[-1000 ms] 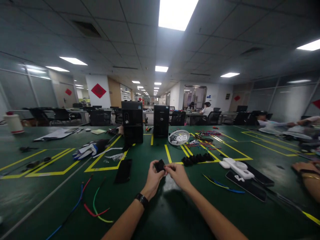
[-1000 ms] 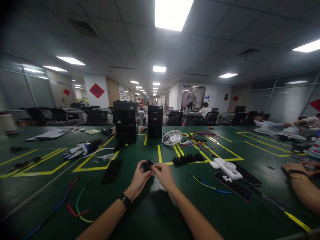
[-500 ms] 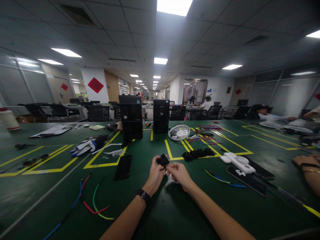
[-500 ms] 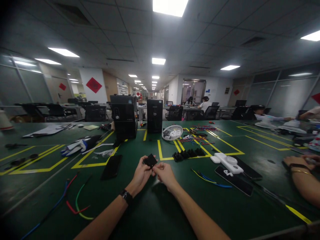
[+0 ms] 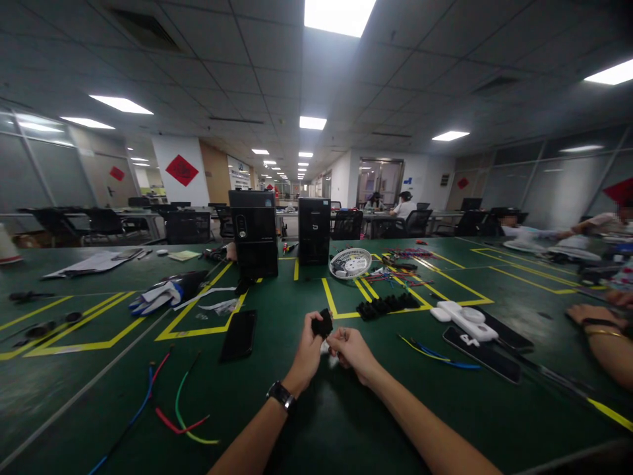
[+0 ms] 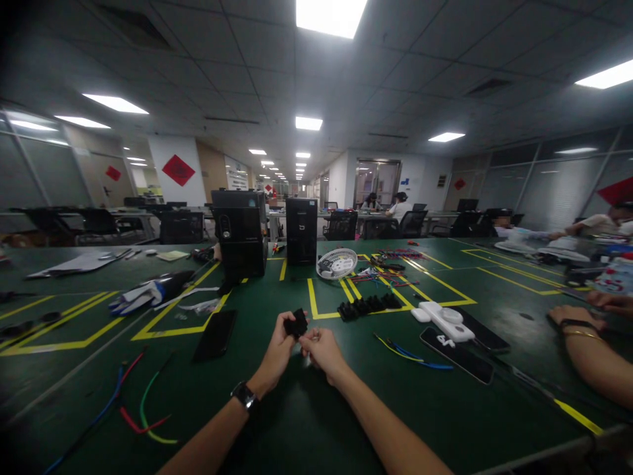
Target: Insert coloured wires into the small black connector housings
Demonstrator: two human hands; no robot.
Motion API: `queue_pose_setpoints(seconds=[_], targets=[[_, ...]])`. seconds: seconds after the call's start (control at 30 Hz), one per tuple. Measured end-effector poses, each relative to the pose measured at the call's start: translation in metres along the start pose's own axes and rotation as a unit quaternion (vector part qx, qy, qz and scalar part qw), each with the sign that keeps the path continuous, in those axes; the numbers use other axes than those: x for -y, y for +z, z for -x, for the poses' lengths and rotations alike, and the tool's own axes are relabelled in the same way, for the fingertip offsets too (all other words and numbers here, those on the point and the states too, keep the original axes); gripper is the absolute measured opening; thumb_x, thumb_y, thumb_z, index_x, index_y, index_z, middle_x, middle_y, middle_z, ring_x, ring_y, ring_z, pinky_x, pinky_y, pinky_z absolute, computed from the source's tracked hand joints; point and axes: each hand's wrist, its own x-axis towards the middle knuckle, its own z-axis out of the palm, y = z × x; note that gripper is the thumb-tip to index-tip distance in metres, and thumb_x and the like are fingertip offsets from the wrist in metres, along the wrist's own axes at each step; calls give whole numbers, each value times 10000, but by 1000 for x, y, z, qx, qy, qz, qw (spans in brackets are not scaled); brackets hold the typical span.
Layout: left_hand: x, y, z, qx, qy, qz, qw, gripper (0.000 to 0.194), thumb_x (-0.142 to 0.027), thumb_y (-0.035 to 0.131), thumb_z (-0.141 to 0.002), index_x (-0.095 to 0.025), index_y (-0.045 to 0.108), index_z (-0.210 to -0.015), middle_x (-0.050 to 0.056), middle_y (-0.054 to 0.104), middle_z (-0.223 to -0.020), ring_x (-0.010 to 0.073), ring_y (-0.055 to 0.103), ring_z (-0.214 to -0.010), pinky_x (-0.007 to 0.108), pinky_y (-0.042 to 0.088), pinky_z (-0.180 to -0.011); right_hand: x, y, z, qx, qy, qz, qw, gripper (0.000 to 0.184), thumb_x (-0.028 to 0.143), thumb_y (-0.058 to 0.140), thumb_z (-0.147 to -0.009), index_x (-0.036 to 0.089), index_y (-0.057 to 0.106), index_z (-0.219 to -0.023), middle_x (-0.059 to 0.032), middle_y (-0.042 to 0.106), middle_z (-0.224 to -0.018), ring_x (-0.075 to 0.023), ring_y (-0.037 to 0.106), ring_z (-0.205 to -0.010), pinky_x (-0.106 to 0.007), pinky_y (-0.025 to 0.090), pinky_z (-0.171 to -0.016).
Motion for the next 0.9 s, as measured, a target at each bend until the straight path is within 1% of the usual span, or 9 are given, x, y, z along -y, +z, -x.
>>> queue_pose_setpoints(seconds=[0.07, 0.2, 0.4, 0.57, 0.63, 0.73, 0.8, 0.87, 0.9], targets=[[2, -2, 1, 9, 13, -35, 999, 264, -145, 487, -774, -234, 424, -1014, 61, 563, -1148, 172, 551, -1040, 366, 387, -959, 1, -1, 1, -2, 6, 7, 1000, 237, 375, 622, -707, 179, 489, -704, 63, 537, -490, -28, 304, -288, -168, 185, -303], [4, -3, 2, 2, 23, -82, 996, 291, -155, 479, -792, -228, 412, -1065, 74, 544, -1174, 172, 540, -1058, 374, 345, -992, 5, -2, 4, 2, 4, -5, 1000, 275, 412, 628, -708, 179, 483, -710, 61, 540, -488, -29, 307, -289, -168, 191, -305], [4, 0, 3, -11, 9, -65, 998, 311, -130, 477, -785, -233, 429, -1075, 76, 571, -1150, 188, 560, -1037, 384, 344, -988, 0, -2, 3, -6, 5, -16, 1000, 321, 457, 641, -709, 178, 484, -718, 75, 514, -471, -30, 298, -296, -162, 182, -301], [10, 3, 4, -59, 0, -63, 996, 325, -106, 505, -742, -230, 475, -1041, 55, 588, -1071, 184, 573, -962, 364, 374, -953, -8, 0, -1, -5, 28, -15, 999, 334, 473, 637, -717, 179, 479, -725, 82, 497, -467, -35, 302, -298, -165, 188, -304], [10, 4, 5, -66, -3, -67, 996, 330, -112, 515, -736, -225, 488, -1044, 52, 591, -1052, 185, 576, -949, 361, 383, -944, -8, -2, -2, 0, 31, -16, 999, 349, 489, 638, -715, 182, 472, -721, 85, 488, -464, -34, 297, -298, -163, 180, -307], [1, 5, 4, -63, -9, -70, 996, 391, -144, 541, -741, -217, 489, -1121, 65, 599, -1083, 197, 587, -965, 361, 385, -948, -1, -9, -2, 25, 36, -22, 999, 376, 504, 662, -693, 178, 475, -693, 79, 482, -461, -31, 288, -303, -161, 175, -312], [-9, 6, 3, -72, -10, -61, 996, 471, -210, 551, -770, -226, 448, -1229, 67, 610, -1084, 203, 603, -949, 358, 409, -922, 4, -12, -1, 64, 34, -38, 997, 394, 519, 672, -684, 176, 478, -678, 79, 473, -460, -27, 275, -312, -158, 169, -321], [-18, 8, 2, -97, -4, -48, 994, 486, -327, 519, -818, -230, 417, -1283, 53, 633, -987, 202, 626, -859, 346, 463, -830, 7, -12, 0, 109, 27, -65, 992, 405, 534, 671, -691, 178, 479, -689, 87, 457, -465, -22, 258, -324, -155, 166, -335], [-21, 8, 1, -110, -4, -43, 993, 467, -393, 485, -838, -224, 431, -1270, 41, 637, -904, 198, 630, -788, 330, 487, -753, 7, -9, 1, 127, 23, -74, 989, 405, 541, 665, -701, 179, 483, -706, 90, 452, -469, -23, 254, -328, -156, 168, -342]])
